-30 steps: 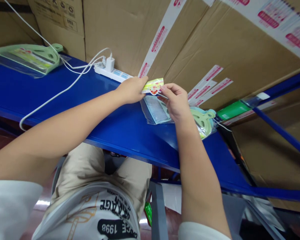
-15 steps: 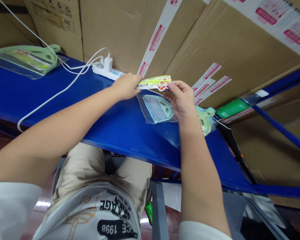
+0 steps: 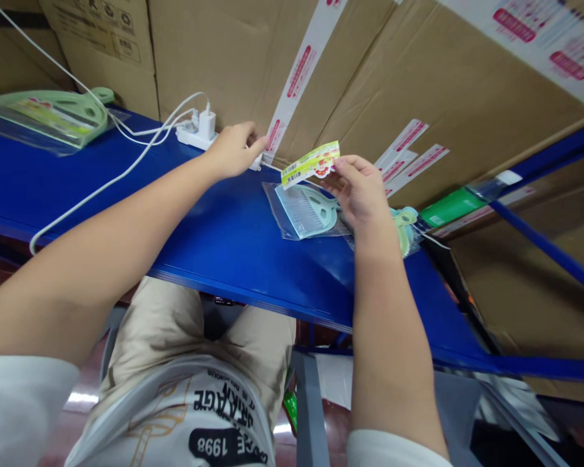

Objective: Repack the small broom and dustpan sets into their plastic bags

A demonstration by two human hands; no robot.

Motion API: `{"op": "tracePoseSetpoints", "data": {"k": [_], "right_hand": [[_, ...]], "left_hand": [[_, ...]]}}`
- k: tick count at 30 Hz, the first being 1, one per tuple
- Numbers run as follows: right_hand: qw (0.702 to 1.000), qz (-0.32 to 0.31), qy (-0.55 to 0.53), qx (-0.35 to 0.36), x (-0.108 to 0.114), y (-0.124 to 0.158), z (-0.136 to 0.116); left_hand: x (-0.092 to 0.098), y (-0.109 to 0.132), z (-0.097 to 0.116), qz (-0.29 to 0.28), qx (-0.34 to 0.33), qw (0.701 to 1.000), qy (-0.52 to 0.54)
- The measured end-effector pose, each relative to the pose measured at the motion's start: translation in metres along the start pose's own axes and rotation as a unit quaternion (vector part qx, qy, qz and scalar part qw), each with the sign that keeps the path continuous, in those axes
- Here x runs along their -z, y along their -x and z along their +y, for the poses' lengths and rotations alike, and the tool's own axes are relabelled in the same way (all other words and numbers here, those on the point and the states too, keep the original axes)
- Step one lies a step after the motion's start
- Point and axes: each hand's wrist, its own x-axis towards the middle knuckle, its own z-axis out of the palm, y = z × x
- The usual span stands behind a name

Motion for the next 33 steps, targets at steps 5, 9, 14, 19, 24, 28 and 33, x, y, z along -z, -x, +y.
{"op": "tracePoseSetpoints", "data": {"k": [5,9,14,19,24,28,33], "right_hand": [[1.000,-0.022,-0.002,-0.005,-0.009,0.004,-0.003],[0.999,-0.035,-0.008,-0.009,-0.011,0.006,-0.005],[0.998,-0.041,-0.013,-0.035,-0.012,0.006,-0.004],[0.997,-0.050,-0.037,-0.053,-0.018,0.003,0.004],[0.998,-0.018,0.047,-0.040,-0.017,-0.003,0.015],[0.953,-0.002,0.303,-0.003,-0.019,0.005,0.005],[0.860,-0.082,0.503,-0.018,-0.043,0.024,-0.013]], "left_hand": [[-0.012,0.001,0.007,-0.039,-0.053,0.987,0.150],[-0.015,0.008,0.018,-0.109,-0.036,0.971,0.208],[-0.014,0.015,0.029,-0.138,-0.013,0.971,0.194],[-0.021,0.018,0.028,-0.163,-0.021,0.965,0.204],[-0.023,0.017,0.025,-0.159,-0.004,0.965,0.207],[-0.012,0.014,0.027,-0.148,0.123,0.959,0.207],[-0.001,0.013,0.028,-0.210,0.226,0.920,0.241]]}}
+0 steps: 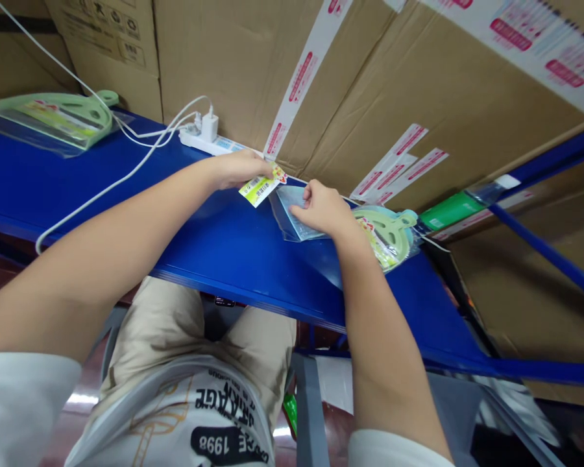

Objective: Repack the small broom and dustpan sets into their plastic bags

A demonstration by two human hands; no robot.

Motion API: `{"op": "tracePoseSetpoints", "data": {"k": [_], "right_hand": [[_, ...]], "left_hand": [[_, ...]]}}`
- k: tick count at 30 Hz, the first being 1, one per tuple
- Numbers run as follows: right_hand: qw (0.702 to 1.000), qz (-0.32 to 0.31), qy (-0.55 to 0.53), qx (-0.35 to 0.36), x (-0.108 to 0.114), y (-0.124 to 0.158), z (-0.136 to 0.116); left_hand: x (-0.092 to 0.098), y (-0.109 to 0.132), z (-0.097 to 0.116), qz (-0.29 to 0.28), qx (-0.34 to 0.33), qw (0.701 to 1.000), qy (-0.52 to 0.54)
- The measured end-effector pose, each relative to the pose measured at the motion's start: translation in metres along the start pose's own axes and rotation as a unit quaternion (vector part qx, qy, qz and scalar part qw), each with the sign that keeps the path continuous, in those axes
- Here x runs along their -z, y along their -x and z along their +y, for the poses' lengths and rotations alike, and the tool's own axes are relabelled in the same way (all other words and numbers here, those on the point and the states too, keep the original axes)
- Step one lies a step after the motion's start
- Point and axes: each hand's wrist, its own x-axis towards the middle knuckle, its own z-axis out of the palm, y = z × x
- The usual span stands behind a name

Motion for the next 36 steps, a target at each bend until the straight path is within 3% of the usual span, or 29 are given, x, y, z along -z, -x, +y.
{"op": "tracePoseSetpoints", "data": {"k": [4,11,18,24,29,36], "right_hand": [[0.999,-0.018,0.041,0.013,-0.006,0.003,-0.009],[0.999,-0.024,-0.011,0.021,-0.008,-0.005,0.002],[0.994,-0.024,-0.107,0.013,-0.010,-0.011,0.008],[0.988,-0.025,-0.147,-0.035,-0.003,-0.010,0.001],[0.961,-0.069,-0.248,-0.104,-0.005,-0.010,-0.003],[0.909,-0.105,-0.384,-0.125,-0.005,-0.005,-0.019]], "left_hand": [[0.002,0.001,-0.002,-0.089,0.018,0.996,0.001],[0.002,-0.006,-0.014,-0.158,-0.005,0.987,0.006],[0.003,-0.013,-0.021,-0.166,-0.014,0.986,0.009],[0.005,-0.018,-0.027,-0.160,-0.044,0.986,0.032],[0.011,-0.023,-0.031,-0.235,-0.056,0.970,-0.002],[0.022,-0.034,-0.036,-0.268,-0.050,0.961,-0.054]]}}
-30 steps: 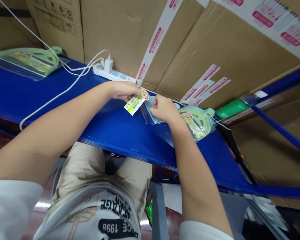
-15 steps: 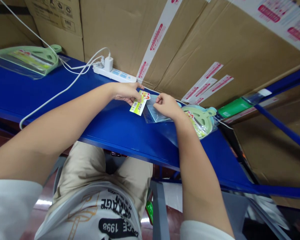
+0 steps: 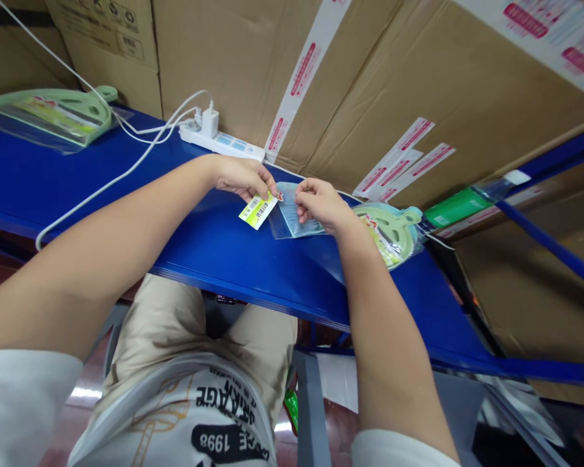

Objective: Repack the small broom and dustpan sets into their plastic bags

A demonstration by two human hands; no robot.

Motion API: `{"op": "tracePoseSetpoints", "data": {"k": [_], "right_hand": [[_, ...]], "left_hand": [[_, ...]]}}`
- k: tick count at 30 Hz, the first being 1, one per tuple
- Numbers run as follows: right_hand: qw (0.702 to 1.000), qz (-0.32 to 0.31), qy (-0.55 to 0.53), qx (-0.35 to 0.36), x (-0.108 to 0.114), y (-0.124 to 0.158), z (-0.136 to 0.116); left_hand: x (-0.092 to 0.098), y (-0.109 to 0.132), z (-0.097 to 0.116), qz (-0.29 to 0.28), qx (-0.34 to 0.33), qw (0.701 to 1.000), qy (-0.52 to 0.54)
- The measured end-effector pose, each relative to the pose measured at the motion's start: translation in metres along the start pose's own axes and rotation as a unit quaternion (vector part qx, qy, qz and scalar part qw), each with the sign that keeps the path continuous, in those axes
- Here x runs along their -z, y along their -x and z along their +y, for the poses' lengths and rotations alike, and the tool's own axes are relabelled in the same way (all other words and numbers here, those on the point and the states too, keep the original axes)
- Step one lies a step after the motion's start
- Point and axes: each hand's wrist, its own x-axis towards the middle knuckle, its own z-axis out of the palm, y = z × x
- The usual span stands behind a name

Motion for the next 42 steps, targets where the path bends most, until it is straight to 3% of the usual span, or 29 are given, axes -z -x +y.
{"op": "tracePoseSetpoints", "data": {"k": [4,9,13,18,24,29,37,42], "right_hand": [[0.998,-0.005,-0.059,-0.018,-0.007,0.003,-0.004],[0.991,0.000,-0.125,-0.050,-0.011,0.004,-0.005],[0.988,-0.016,-0.142,-0.061,-0.014,0.003,-0.006],[0.991,-0.023,-0.122,-0.041,-0.016,0.003,-0.004],[0.999,0.021,-0.026,-0.022,-0.014,0.006,-0.006],[1.000,0.006,0.002,0.026,-0.012,0.003,-0.004],[0.999,-0.020,-0.016,0.042,-0.006,-0.001,-0.001],[0.999,-0.017,-0.020,0.042,-0.005,-0.002,0.000]], "left_hand": [[0.004,0.000,-0.002,-0.017,0.004,1.000,-0.013],[-0.005,0.004,0.002,0.058,0.036,0.998,0.005],[-0.013,0.006,0.008,0.079,0.046,0.996,0.022],[-0.012,0.009,0.013,0.100,0.059,0.993,0.024],[-0.009,0.012,0.015,0.101,0.043,0.994,0.024],[-0.012,0.012,0.016,0.082,0.045,0.995,0.034],[-0.020,0.005,0.013,0.076,0.016,0.994,0.076],[-0.035,-0.005,0.016,0.152,0.030,0.985,0.077]]}}
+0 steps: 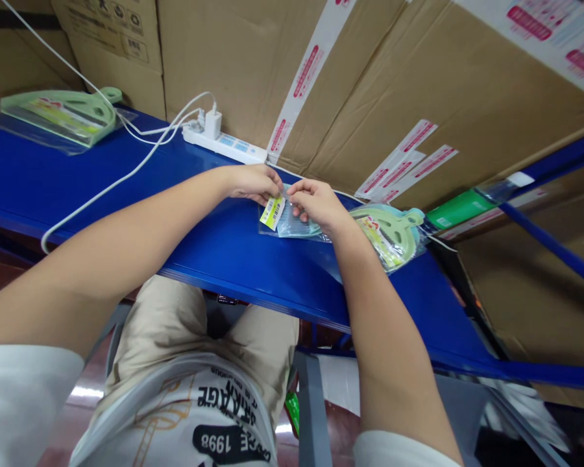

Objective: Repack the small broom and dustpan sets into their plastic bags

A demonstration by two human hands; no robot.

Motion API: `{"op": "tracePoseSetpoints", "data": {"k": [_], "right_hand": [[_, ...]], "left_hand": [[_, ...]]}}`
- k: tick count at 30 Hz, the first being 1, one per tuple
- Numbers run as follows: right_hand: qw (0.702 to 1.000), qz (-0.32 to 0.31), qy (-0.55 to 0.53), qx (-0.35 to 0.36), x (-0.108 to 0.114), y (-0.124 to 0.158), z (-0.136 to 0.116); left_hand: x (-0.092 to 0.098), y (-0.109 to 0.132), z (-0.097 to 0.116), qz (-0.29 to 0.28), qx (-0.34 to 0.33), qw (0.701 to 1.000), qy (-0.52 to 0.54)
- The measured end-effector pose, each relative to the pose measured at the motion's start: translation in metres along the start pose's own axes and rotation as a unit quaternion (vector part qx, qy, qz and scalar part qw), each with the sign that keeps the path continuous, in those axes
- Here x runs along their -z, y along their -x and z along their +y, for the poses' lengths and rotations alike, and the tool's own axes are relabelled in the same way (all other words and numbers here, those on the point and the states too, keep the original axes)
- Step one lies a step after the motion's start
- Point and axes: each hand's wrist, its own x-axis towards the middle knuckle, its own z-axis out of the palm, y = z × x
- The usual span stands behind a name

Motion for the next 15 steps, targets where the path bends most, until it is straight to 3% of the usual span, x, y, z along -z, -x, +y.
{"op": "tracePoseSetpoints", "data": {"k": [4,15], "right_hand": [[1.000,0.013,0.010,-0.010,0.000,0.001,-0.002],[1.000,0.009,-0.007,-0.003,0.001,-0.003,0.003]], "left_hand": [[-0.004,0.002,0.001,0.046,-0.001,0.999,-0.026],[0.003,-0.010,-0.008,0.056,0.017,0.998,0.026]]}}
